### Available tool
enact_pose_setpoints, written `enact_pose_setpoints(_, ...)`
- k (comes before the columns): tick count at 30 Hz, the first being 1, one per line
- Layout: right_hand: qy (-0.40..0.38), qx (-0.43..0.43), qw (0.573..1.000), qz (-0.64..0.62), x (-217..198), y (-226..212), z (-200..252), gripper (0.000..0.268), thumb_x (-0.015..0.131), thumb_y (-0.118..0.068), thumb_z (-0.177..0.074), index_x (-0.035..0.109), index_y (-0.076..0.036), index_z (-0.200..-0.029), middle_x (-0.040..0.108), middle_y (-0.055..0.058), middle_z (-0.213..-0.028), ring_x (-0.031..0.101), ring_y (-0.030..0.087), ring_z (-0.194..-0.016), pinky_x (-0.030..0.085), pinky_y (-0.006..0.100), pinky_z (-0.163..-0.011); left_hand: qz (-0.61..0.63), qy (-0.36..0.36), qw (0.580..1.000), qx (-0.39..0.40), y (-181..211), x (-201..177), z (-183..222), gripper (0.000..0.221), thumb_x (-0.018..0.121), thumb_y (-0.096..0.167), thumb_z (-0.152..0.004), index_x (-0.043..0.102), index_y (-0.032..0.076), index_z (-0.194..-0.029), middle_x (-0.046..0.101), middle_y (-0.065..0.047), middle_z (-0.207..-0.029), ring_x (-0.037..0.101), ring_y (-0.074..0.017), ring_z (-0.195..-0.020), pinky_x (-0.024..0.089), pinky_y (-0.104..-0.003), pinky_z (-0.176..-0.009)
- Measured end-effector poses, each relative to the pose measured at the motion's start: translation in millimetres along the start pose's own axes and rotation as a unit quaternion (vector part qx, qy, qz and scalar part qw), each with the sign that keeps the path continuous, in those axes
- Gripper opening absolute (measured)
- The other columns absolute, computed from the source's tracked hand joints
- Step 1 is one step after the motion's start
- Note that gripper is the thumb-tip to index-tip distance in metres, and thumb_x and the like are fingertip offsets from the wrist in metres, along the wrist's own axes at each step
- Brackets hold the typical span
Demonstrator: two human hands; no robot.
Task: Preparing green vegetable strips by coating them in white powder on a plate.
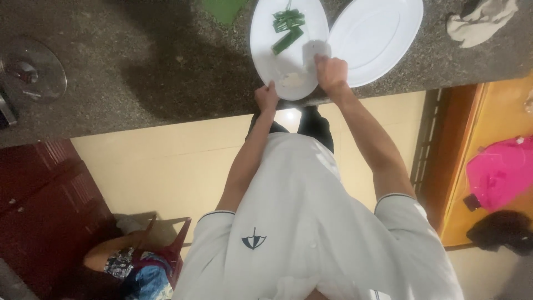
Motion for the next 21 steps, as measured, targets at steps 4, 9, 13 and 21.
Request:
enact_pose_setpoints(4, -0.045, -0.069, 0.993, 0.089, -30.2, -20.0, 2.6, 0.02, 0.05, -0.023, -0.092, 0.058, -0.017, -0.109, 0.065, -0.002, -0.084, 0.063, 0.013, -0.066, 0.048, 0.03, -0.052, 0.012, 0.018, 0.999, -0.04, -46.5, 17.3, -38.2, 0.031, 0.052, 0.023, -0.09, 0.051, 0.007, -0.064, 0.046, -0.003, -0.059, 0.045, -0.0146, -0.053, 0.037, -0.03, -0.052)
enact_pose_setpoints(9, -0.044, -0.084, 0.993, 0.068, -41.5, -34.5, 14.8, 0.013, 0.052, -0.017, -0.091, 0.065, -0.021, -0.092, 0.064, -0.005, -0.073, 0.065, 0.011, -0.065, 0.045, 0.03, -0.052, 0.031, 0.009, 0.999, -0.016, -18.6, 4.7, -9.5, 0.032, 0.05, 0.021, -0.091, 0.043, 0.016, -0.061, 0.029, 0.006, -0.053, 0.032, -0.0075, -0.044, 0.033, -0.024, -0.048)
enact_pose_setpoints(13, -0.055, -0.036, 0.997, -0.04, -25.0, -24.2, 12.1, 0.011, 0.054, -0.019, -0.091, 0.064, -0.014, -0.093, 0.064, 0.002, -0.073, 0.067, 0.018, -0.069, 0.05, 0.033, -0.053, 0.025, 0.021, 0.999, -0.01, -44.8, 15.2, -28.7, 0.03, 0.05, 0.022, -0.091, 0.045, 0.016, -0.062, 0.033, 0.005, -0.053, 0.035, -0.0073, -0.045, 0.034, -0.024, -0.049)
enact_pose_setpoints(21, 0.58, 0.096, 0.77, 0.246, 13.0, -42.2, 48.8, 0.017, 0.038, -0.01, -0.088, 0.045, -0.016, -0.074, 0.033, -0.004, -0.062, 0.033, 0.011, -0.046, 0.026, 0.024, -0.043, 0.021, 0.041, 0.999, 0.014, -36.4, 18.2, -21.4, 0.031, 0.049, 0.023, -0.091, 0.047, 0.016, -0.061, 0.033, 0.004, -0.051, 0.037, -0.0083, -0.045, 0.034, -0.024, -0.049)
Point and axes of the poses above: each hand's wrist, its own z-axis away from the middle knuckle, its own x-axis out of the palm, y = z × x, the point moved 1 cm from there along -z, towards the middle knuckle
